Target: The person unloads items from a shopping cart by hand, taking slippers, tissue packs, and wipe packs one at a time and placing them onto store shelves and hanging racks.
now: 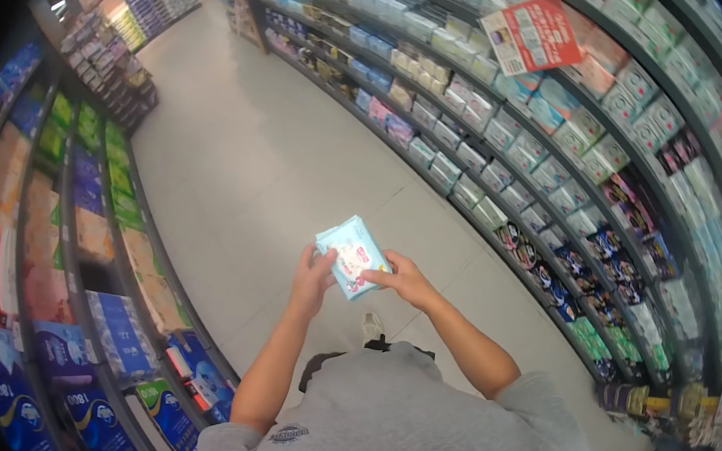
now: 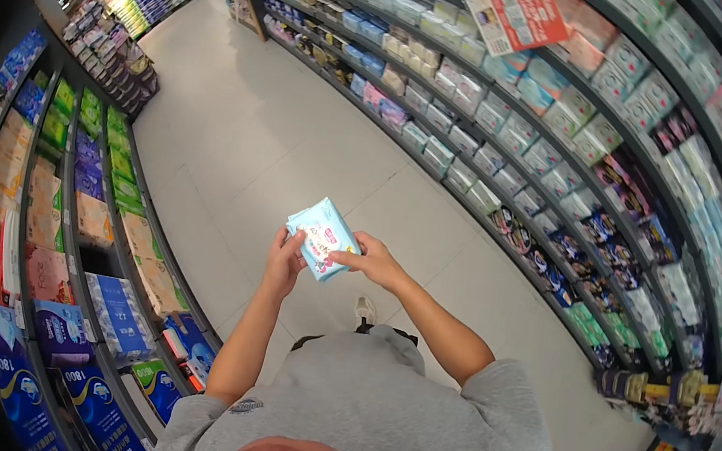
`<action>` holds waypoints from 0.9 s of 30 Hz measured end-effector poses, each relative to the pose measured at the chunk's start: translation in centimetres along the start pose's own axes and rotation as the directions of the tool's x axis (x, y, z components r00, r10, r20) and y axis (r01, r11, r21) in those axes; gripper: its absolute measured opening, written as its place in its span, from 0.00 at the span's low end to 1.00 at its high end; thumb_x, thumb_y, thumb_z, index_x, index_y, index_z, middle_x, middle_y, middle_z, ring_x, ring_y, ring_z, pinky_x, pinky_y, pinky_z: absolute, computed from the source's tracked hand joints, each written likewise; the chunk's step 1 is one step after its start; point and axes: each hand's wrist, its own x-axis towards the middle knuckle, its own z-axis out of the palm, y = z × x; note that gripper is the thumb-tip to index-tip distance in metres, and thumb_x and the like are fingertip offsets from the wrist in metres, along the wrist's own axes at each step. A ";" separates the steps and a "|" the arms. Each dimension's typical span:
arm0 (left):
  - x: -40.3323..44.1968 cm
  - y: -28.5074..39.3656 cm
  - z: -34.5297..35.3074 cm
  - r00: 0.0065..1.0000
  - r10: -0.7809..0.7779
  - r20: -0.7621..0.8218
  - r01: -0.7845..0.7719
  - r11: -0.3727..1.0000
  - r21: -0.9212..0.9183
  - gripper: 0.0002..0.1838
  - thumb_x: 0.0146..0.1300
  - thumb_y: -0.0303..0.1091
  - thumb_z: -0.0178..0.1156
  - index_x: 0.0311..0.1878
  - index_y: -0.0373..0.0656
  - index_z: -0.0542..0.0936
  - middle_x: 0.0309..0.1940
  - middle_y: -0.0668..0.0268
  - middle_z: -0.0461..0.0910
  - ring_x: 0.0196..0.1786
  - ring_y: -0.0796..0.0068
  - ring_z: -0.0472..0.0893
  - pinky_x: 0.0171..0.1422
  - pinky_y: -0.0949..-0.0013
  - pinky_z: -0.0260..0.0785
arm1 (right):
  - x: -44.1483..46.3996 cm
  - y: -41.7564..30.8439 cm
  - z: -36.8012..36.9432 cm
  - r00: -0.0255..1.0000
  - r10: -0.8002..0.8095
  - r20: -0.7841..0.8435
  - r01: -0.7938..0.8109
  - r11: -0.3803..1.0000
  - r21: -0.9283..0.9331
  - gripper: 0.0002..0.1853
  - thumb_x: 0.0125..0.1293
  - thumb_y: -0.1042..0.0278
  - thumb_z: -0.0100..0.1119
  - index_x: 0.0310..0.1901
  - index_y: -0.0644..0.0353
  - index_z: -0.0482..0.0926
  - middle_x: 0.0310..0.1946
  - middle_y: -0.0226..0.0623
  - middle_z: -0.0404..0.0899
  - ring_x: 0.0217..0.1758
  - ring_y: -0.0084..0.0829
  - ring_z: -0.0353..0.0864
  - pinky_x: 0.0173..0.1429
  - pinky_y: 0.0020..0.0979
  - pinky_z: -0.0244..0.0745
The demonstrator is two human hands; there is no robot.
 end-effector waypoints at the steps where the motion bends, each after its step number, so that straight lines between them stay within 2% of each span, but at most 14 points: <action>1: 1.4 0.8 -0.3 1.000 0.028 -0.011 -0.028 1.000 0.000 0.28 0.64 0.35 0.61 0.63 0.37 0.62 0.53 0.57 0.74 0.53 0.65 0.79 0.55 0.60 0.74 | 1.8 -0.9 0.0 1.000 0.010 0.014 -0.010 1.000 -0.005 0.36 0.54 0.45 0.71 0.55 0.66 0.73 0.41 0.36 0.80 0.44 0.26 0.78 0.46 0.28 0.75; 2: 2.4 1.4 -0.6 0.998 0.055 -0.021 -0.056 0.998 -0.004 0.24 0.66 0.37 0.59 0.60 0.38 0.65 0.52 0.60 0.76 0.51 0.68 0.80 0.54 0.62 0.75 | 3.3 -1.7 -0.1 1.000 0.010 0.017 -0.010 1.000 -0.023 0.35 0.54 0.45 0.70 0.55 0.66 0.73 0.41 0.37 0.80 0.44 0.26 0.79 0.46 0.28 0.75; 5: 6.0 3.1 -2.0 0.997 0.067 -0.025 -0.068 0.996 -0.051 0.24 0.65 0.35 0.59 0.59 0.37 0.65 0.51 0.58 0.76 0.51 0.67 0.81 0.54 0.61 0.76 | 7.5 -3.5 -0.4 1.000 0.008 0.003 -0.008 0.998 -0.062 0.35 0.54 0.44 0.70 0.54 0.65 0.74 0.42 0.37 0.80 0.46 0.27 0.79 0.47 0.28 0.75; 7: 8.7 3.6 -3.3 0.998 0.055 -0.039 -0.057 0.997 -0.059 0.24 0.64 0.34 0.60 0.59 0.36 0.65 0.51 0.57 0.76 0.51 0.67 0.81 0.54 0.61 0.76 | 10.2 -4.4 -0.3 0.997 0.012 -0.079 -0.013 1.000 -0.006 0.33 0.55 0.46 0.70 0.54 0.65 0.74 0.42 0.37 0.80 0.46 0.27 0.80 0.46 0.28 0.76; 9: 11.4 4.9 -4.1 0.999 0.026 -0.046 -0.029 0.997 -0.074 0.24 0.63 0.32 0.61 0.58 0.36 0.65 0.49 0.57 0.77 0.50 0.66 0.81 0.52 0.60 0.77 | 13.5 -4.7 -0.5 0.996 0.020 -0.083 -0.018 1.000 0.016 0.33 0.56 0.47 0.70 0.54 0.66 0.74 0.42 0.37 0.80 0.45 0.26 0.80 0.45 0.28 0.76; 15: 20.0 10.4 -7.9 0.998 -0.036 0.057 0.038 0.999 -0.038 0.25 0.62 0.34 0.62 0.58 0.35 0.66 0.49 0.57 0.77 0.50 0.66 0.81 0.52 0.61 0.77 | 23.3 -6.9 0.4 0.986 0.044 -0.160 -0.038 0.998 0.046 0.32 0.57 0.50 0.70 0.55 0.65 0.73 0.44 0.35 0.80 0.45 0.24 0.80 0.43 0.27 0.76; 22: 33.5 21.2 -11.5 0.985 -0.049 0.168 0.045 0.999 0.028 0.28 0.60 0.36 0.64 0.59 0.33 0.65 0.50 0.56 0.76 0.50 0.66 0.81 0.54 0.61 0.76 | 37.1 -13.9 1.8 0.973 0.007 -0.231 -0.004 1.000 0.012 0.31 0.58 0.49 0.69 0.54 0.64 0.74 0.43 0.35 0.80 0.43 0.23 0.79 0.44 0.25 0.75; 27: 40.8 28.1 -16.7 0.993 -0.038 0.114 0.029 0.996 0.083 0.34 0.58 0.38 0.67 0.61 0.31 0.64 0.51 0.52 0.74 0.53 0.62 0.79 0.55 0.58 0.75 | 49.1 -17.1 5.1 0.987 -0.001 -0.160 0.004 1.000 0.015 0.29 0.58 0.48 0.68 0.52 0.65 0.76 0.42 0.36 0.79 0.44 0.24 0.79 0.44 0.27 0.76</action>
